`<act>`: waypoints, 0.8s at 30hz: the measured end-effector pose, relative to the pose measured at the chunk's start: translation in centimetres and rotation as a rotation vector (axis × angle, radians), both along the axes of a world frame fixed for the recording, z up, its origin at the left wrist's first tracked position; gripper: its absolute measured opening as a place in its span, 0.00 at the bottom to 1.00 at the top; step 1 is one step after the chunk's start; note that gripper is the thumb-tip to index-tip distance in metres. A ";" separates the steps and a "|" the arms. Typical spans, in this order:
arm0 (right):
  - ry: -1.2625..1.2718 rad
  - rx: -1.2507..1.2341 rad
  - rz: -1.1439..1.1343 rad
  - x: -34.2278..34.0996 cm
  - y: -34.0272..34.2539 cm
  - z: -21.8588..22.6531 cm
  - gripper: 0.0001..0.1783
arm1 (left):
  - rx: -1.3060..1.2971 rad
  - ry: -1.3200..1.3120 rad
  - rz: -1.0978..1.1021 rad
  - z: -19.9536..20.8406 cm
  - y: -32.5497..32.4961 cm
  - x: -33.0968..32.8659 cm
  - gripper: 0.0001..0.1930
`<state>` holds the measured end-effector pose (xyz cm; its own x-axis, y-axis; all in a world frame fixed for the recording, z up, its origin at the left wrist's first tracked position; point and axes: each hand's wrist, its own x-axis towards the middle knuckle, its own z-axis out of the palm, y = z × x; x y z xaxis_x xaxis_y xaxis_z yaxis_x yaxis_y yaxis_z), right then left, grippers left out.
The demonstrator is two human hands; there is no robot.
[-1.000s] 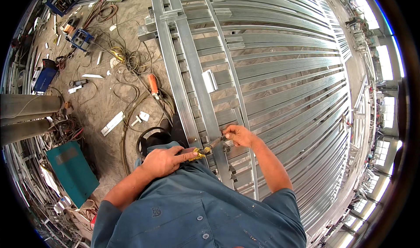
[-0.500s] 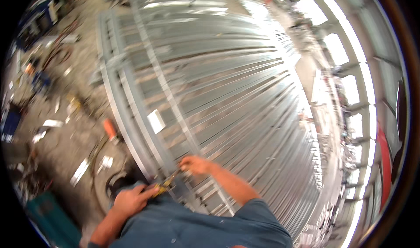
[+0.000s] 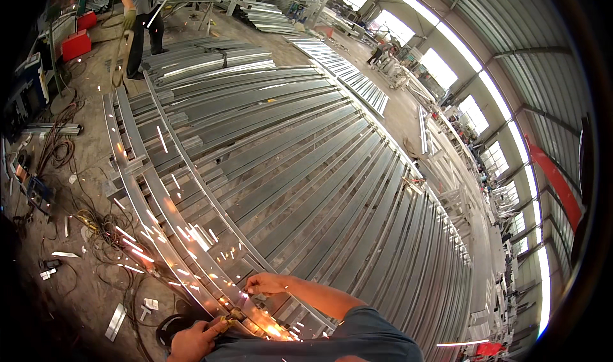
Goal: The person welds metal frame components using a handheld welding torch, creating bright sparks as they join metal pieces. They move along the frame, welding different sections while other workers are visible in the background.
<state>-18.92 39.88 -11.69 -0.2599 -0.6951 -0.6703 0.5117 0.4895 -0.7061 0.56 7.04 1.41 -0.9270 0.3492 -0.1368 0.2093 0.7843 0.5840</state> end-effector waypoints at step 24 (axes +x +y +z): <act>0.142 0.217 0.051 -0.1 -0.6 1.9 0.13 | -0.008 0.007 -0.026 0.3 -0.7 1.1 0.42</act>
